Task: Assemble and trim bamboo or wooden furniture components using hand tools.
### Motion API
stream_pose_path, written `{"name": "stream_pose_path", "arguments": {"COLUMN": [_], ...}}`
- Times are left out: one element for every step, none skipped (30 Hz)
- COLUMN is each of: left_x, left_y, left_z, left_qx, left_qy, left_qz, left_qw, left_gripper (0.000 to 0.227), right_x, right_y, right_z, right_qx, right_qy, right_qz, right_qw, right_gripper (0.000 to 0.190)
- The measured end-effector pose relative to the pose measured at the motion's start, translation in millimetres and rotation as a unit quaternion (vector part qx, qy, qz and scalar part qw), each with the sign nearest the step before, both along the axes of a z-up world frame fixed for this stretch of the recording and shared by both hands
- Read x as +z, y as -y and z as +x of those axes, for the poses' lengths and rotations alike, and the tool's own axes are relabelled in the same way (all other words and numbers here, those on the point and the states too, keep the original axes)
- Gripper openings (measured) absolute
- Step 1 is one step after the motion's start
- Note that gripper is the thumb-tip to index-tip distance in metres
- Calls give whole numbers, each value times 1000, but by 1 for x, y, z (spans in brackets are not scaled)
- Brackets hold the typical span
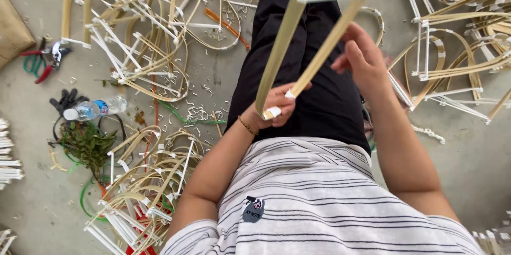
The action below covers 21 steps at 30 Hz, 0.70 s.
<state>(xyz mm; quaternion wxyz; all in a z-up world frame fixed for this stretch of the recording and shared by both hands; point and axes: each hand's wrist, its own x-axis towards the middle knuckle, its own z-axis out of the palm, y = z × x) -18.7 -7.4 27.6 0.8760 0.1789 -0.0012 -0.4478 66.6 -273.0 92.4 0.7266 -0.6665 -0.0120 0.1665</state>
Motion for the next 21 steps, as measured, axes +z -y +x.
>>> {"name": "stream_pose_path", "arguments": {"left_x": [-4, -9, -14, -10, -8, -5, 16, 36, 56, 69, 82, 97, 100, 103, 106, 112, 116, 121, 117, 114, 111], "left_y": [1, 3, 3, -5, -13, -17, -28, -36, -45, -45, -45, -49, -50, -51, -52, -52, -52, -52, -50, -51, -52], "left_z": [-1, -5, -9, -5, -1, 2, 15, 22, 29, 28, 28, 33, 31, 30, 29, 28, 27, 25, 26, 27, 28], "left_qx": [-1, -4, -7, -6, 66, 139, 139, 215, 289, 291, 321, 349, 352, 369, 383, 383, 383, 380, 381, 376, 370], "left_qy": [5, 71, 136, 141, 105, 68, 70, 105, 138, 135, 205, 279, 282, 326, 368, 367, 397, 423, 421, 424, 425], "left_qz": [5, 78, 151, 153, 176, 193, 192, 202, 211, 209, 273, 334, 334, 388, 440, 442, 497, 549, 552, 592, 630], "left_qw": [1000, 994, 979, 978, 976, 969, 969, 950, 923, 924, 884, 830, 828, 779, 724, 723, 670, 612, 611, 574, 535], "left_gripper": [54, 54, 55, 55, 57, 60, 60, 65, 71, 71, 74, 77, 77, 78, 79, 79, 75, 70, 70, 62, 54], "right_x": [0, 0, 0, 4, 7, 11, 19, 27, 35, 34, 34, 33, 37, 40, 43, 46, 49, 51, 55, 58, 62], "right_y": [-10, -20, -31, -34, -37, -38, -39, -38, -38, -36, -34, -35, -36, -37, -38, -39, -40, -41, -41, -42, -43], "right_z": [9, 14, 19, 16, 12, 8, 7, 0, -7, -13, -18, -19, -21, -23, -26, -27, -29, -32, -38, -41, -45], "right_qx": [-1, -19, -38, -39, -49, -61, -61, -54, -45, -42, -50, -60, -59, -65, -72, -70, -68, -66, -62, -63, -63], "right_qy": [5, 18, 30, 35, 51, 66, 69, 87, 105, 103, 87, 78, 82, 98, 113, 112, 132, 151, 150, 156, 162], "right_qz": [5, 10, 16, 19, -40, -103, -104, -172, -239, -242, -256, -267, -266, -272, -278, -277, -299, -320, -319, -313, -306], "right_qw": [1000, 1000, 999, 998, 997, 991, 990, 980, 964, 964, 961, 959, 959, 955, 951, 952, 943, 933, 934, 935, 936], "right_gripper": [49, 43, 37, 37, 35, 33, 33, 35, 37, 37, 33, 31, 31, 33, 37, 37, 35, 33, 33, 31, 29]}}
